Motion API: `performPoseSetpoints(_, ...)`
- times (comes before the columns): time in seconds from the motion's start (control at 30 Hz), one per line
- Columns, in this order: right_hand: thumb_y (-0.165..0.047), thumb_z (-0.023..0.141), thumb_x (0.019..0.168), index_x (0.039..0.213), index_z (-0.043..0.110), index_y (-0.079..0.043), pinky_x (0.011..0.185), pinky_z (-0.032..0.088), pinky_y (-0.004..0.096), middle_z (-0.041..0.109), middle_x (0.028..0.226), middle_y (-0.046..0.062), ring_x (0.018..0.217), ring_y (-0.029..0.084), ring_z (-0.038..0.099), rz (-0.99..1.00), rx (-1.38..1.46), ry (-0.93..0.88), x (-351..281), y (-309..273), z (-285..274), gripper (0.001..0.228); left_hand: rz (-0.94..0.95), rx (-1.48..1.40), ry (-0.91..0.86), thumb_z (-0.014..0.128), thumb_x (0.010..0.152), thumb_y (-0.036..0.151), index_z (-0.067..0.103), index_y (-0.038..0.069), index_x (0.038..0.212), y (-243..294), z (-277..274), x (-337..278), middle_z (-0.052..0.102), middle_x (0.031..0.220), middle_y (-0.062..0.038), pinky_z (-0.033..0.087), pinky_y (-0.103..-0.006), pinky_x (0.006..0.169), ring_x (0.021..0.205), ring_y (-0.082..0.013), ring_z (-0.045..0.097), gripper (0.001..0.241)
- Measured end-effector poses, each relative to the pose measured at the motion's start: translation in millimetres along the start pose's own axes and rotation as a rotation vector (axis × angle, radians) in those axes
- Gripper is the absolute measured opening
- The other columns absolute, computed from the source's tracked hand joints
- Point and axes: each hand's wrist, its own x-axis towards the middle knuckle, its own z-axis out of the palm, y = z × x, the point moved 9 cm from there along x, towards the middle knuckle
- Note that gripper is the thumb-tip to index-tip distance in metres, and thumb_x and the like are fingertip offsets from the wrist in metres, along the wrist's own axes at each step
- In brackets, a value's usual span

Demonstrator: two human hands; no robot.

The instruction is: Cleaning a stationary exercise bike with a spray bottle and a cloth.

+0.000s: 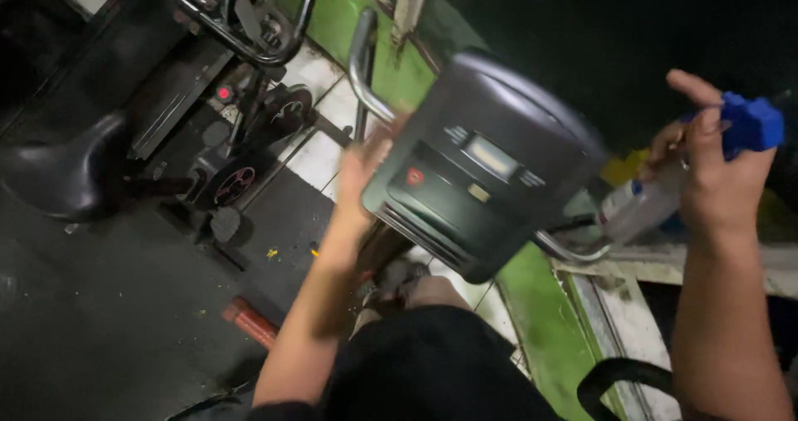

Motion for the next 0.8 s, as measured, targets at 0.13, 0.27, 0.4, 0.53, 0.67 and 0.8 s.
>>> performPoseSetpoints(0.13, -0.05, 0.051, 0.118, 0.145, 0.056, 0.0, 0.064, 0.054, 0.035, 0.06, 0.08, 0.009, 0.065, 0.018, 0.062, -0.157, 0.038, -0.026, -21, -37, -6, 0.057, -0.317, -0.414, 0.033, 0.067, 0.1, 0.005, 0.061, -0.007, 0.137, -9, -5, -88, 0.059, 0.072, -0.002, 0.04, -0.029, 0.043, 0.052, -0.0129, 0.052, 0.04)
performPoseSetpoints(0.27, -0.049, 0.054, 0.114, 0.142, 0.053, 0.0, 0.062, 0.056, 0.035, 0.061, 0.084, 0.011, 0.065, 0.018, 0.062, -0.194, 0.189, -0.101, -45, -64, -16, 0.056, -0.271, -0.19, 0.226, 0.063, 0.098, 0.011, 0.06, -0.003, 0.126, -3, -50, -132, 0.066, 0.085, -0.006, 0.054, -0.037, 0.068, 0.072, -0.0186, 0.061, 0.032)
performPoseSetpoints(0.4, -0.04, 0.056, 0.108, 0.124, 0.062, -0.002, 0.064, 0.059, 0.032, 0.071, 0.084, 0.008, 0.063, 0.015, 0.069, -0.202, 0.304, -0.483, -68, -57, 6, 0.042, -0.17, 0.101, 0.002, 0.067, 0.096, 0.015, 0.066, 0.0, 0.123, 58, -11, -174, 0.064, 0.102, -0.002, 0.048, -0.0281, 0.092, 0.1, -0.012, 0.06, 0.031)
performPoseSetpoints(0.53, -0.016, 0.074, 0.093, 0.105, 0.07, -0.002, 0.061, 0.06, 0.028, 0.072, 0.084, 0.008, 0.07, 0.013, 0.071, 0.029, 0.34, -0.641, -132, -73, 64, 0.019, -0.458, 0.052, -0.536, 0.078, 0.085, 0.043, 0.052, 0.017, 0.151, 108, 120, -196, 0.077, 0.098, -0.002, 0.057, -0.0319, 0.09, 0.093, -0.0143, 0.071, 0.075)
performPoseSetpoints(0.67, -0.012, 0.073, 0.093, 0.107, 0.068, -0.002, 0.08, 0.06, 0.029, 0.077, 0.103, 0.007, 0.097, 0.016, 0.074, 0.149, 0.589, -0.801, -170, -83, 124, 0.018, -0.026, 0.671, -0.663, 0.089, 0.073, 0.043, 0.064, 0.01, 0.134, 94, 163, -213, 0.074, 0.099, -0.012, 0.055, -0.0403, 0.087, 0.094, -0.0277, 0.071, 0.073)
performPoseSetpoints(0.8, -0.011, 0.08, 0.084, 0.111, 0.065, -0.003, 0.085, 0.052, 0.029, 0.068, 0.098, 0.005, 0.092, 0.016, 0.065, 0.136, 0.442, -0.62, -179, -80, 121, 0.032, -0.103, 0.558, -0.599, 0.088, 0.073, 0.034, 0.069, 0.013, 0.124, 74, 163, -223, 0.075, 0.112, -0.01, 0.057, -0.0372, 0.094, 0.104, -0.0252, 0.074, 0.058)
